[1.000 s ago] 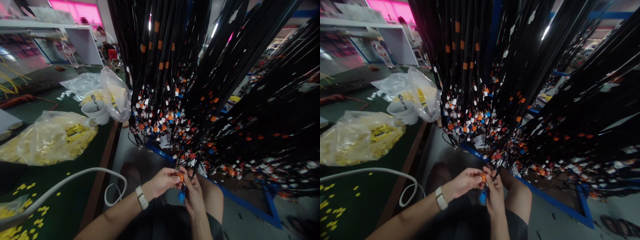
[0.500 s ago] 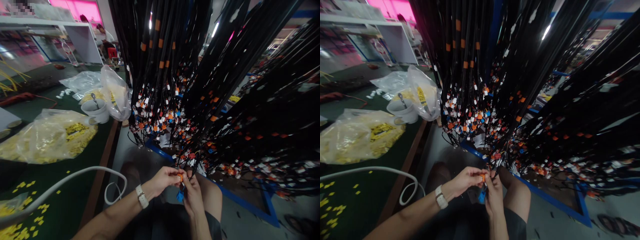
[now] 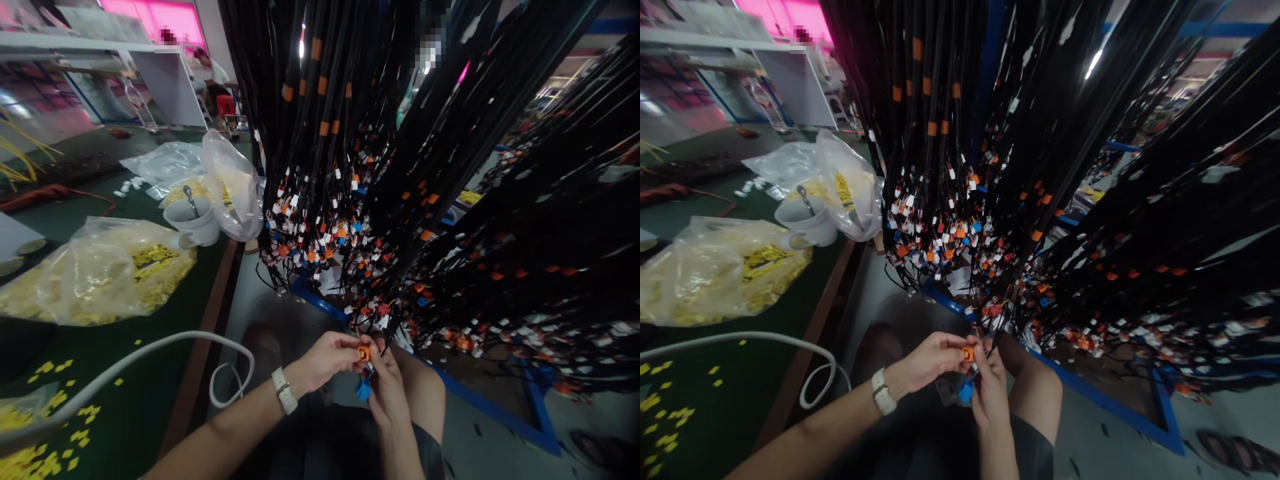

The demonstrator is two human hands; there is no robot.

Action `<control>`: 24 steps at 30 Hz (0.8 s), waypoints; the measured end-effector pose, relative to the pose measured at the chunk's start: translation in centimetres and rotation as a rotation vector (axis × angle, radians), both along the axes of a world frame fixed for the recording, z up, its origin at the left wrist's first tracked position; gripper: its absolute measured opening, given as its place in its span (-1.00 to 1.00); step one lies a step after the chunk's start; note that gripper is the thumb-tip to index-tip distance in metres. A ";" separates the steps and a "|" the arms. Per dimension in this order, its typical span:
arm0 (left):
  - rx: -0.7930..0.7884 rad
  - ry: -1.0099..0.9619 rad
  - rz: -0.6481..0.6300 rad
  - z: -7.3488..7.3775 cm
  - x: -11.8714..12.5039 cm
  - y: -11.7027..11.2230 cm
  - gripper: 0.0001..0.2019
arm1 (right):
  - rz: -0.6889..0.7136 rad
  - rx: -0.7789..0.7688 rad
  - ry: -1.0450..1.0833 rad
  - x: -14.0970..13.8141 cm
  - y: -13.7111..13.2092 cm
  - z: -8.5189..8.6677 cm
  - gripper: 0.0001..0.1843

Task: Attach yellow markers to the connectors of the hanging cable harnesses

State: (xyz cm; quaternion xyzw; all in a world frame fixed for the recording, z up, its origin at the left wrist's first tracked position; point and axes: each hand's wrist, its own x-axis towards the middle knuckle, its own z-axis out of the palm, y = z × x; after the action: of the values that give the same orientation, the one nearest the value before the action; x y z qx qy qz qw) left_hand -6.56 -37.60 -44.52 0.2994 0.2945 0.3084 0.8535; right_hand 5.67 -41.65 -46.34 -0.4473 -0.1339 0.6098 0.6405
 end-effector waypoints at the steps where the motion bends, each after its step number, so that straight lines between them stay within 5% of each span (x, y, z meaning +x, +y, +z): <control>1: 0.001 0.007 0.003 0.0 0.1 0.0 -0.64 | -0.001 -0.001 0.002 0.0 0.0 -0.1 -0.72; 24: -0.027 0.092 0.125 0.1 0.6 -0.2 -0.67 | 0.024 0.076 -0.031 -0.4 0.0 -0.1 -0.64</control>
State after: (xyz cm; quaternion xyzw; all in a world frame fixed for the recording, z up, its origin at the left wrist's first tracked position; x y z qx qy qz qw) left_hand -5.95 -37.83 -44.46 0.2827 0.3555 0.3433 0.8221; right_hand 5.32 -41.66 -46.40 -0.4305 -0.1721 0.6047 0.6475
